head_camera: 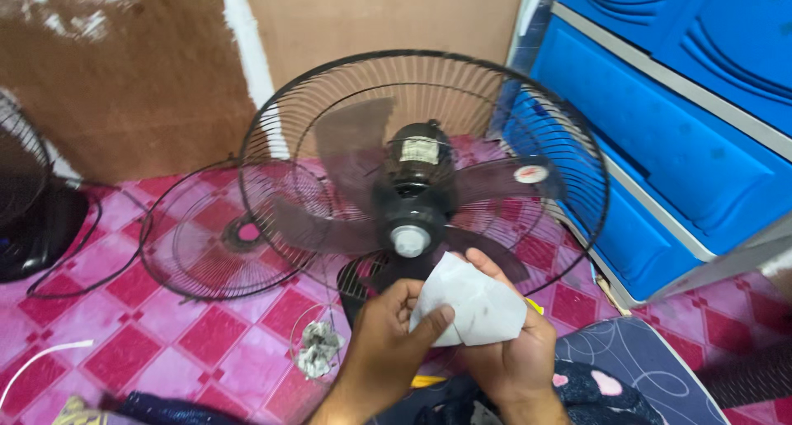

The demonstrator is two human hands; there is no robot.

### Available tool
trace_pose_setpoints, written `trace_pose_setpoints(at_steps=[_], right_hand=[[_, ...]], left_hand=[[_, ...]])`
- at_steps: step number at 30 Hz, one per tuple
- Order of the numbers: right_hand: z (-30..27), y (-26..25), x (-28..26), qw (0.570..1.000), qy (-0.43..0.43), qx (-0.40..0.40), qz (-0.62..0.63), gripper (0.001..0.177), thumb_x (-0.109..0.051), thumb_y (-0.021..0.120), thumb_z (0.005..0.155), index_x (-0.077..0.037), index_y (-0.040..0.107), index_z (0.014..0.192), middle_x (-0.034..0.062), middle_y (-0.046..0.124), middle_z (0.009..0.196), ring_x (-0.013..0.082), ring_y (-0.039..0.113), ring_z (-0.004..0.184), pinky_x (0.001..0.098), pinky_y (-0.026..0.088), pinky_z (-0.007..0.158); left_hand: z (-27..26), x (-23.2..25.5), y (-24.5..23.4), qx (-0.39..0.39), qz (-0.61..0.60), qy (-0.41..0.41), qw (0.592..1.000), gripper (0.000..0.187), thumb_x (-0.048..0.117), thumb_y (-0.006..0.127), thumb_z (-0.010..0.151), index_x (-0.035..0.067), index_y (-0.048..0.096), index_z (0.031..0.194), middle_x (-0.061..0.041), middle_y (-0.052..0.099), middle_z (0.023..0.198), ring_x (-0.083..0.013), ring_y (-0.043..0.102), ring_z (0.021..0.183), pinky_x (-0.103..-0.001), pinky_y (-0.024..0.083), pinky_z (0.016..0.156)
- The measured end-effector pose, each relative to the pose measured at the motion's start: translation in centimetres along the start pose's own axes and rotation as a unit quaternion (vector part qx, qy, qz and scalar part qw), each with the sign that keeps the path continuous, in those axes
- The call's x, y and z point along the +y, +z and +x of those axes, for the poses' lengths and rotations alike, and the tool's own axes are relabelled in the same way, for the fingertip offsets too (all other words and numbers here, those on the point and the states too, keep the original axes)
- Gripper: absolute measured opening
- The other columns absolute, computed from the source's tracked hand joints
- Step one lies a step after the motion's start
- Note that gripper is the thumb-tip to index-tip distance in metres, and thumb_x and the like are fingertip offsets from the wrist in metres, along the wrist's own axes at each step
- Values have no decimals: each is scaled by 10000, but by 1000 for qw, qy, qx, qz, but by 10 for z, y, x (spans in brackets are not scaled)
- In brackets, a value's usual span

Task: The person assembles a table fan by attaching the front grill, mounting the fan blade onto the motor shaft, and securing it with a nut. They then wipe the fan blade with a tissue and spin it to test the assembly.

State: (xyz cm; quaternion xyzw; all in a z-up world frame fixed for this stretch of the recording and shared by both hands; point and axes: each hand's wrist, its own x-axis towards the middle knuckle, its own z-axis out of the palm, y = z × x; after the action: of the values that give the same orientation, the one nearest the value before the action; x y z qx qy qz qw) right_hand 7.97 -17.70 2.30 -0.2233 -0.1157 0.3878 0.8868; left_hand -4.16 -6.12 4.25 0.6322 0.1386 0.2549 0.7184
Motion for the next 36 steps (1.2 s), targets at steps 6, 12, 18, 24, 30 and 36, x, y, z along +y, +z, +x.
trace_pose_setpoints(at_steps=[6,12,18,24,30,36], right_hand=[[24,-15,-3,985,57,-89,-134,621,-87,435,779,137,467,1358,333,604,1370,396,596,1289,514,421,1125],[9,-48,19,703,-222,-76,-672,413,59,547,887,27,570,1298,128,749,1124,167,736,891,308,587,831],[10,-59,9,571,-374,30,-730,642,41,618,922,30,380,1518,97,706,919,122,683,729,271,562,671],[18,-51,-10,558,-306,80,-767,727,3,625,936,-9,328,1600,94,736,897,133,679,694,281,541,650],[17,-48,-11,571,-264,91,-772,652,-19,610,980,-36,359,1581,78,771,984,132,699,693,281,537,586],[17,-53,-8,581,-268,59,-766,700,-23,594,963,-7,296,1596,72,767,1015,124,718,737,270,529,552]], left_hand=[[-5,-9,-47,31,-111,-59,992,208,112,668,963,-62,673,1077,-84,745,912,-121,686,806,-283,556,746],[1,-31,-72,136,-242,-128,952,220,93,592,940,-33,644,1113,-127,753,974,-175,721,864,-326,567,825],[13,-74,-76,233,-256,-99,933,224,49,546,929,-16,612,1133,-124,741,1021,-203,717,937,-348,561,881],[13,-94,-63,264,43,-22,963,331,82,499,984,-18,653,1259,-118,764,1084,-201,721,1018,-312,536,905],[16,-84,-44,189,223,-79,953,491,137,435,1057,57,477,1540,-248,664,1306,-354,652,1198,-389,481,1033],[19,-99,-28,107,288,222,925,485,70,419,1071,-134,356,1507,-356,326,1609,-457,299,1536,-452,300,1242]])
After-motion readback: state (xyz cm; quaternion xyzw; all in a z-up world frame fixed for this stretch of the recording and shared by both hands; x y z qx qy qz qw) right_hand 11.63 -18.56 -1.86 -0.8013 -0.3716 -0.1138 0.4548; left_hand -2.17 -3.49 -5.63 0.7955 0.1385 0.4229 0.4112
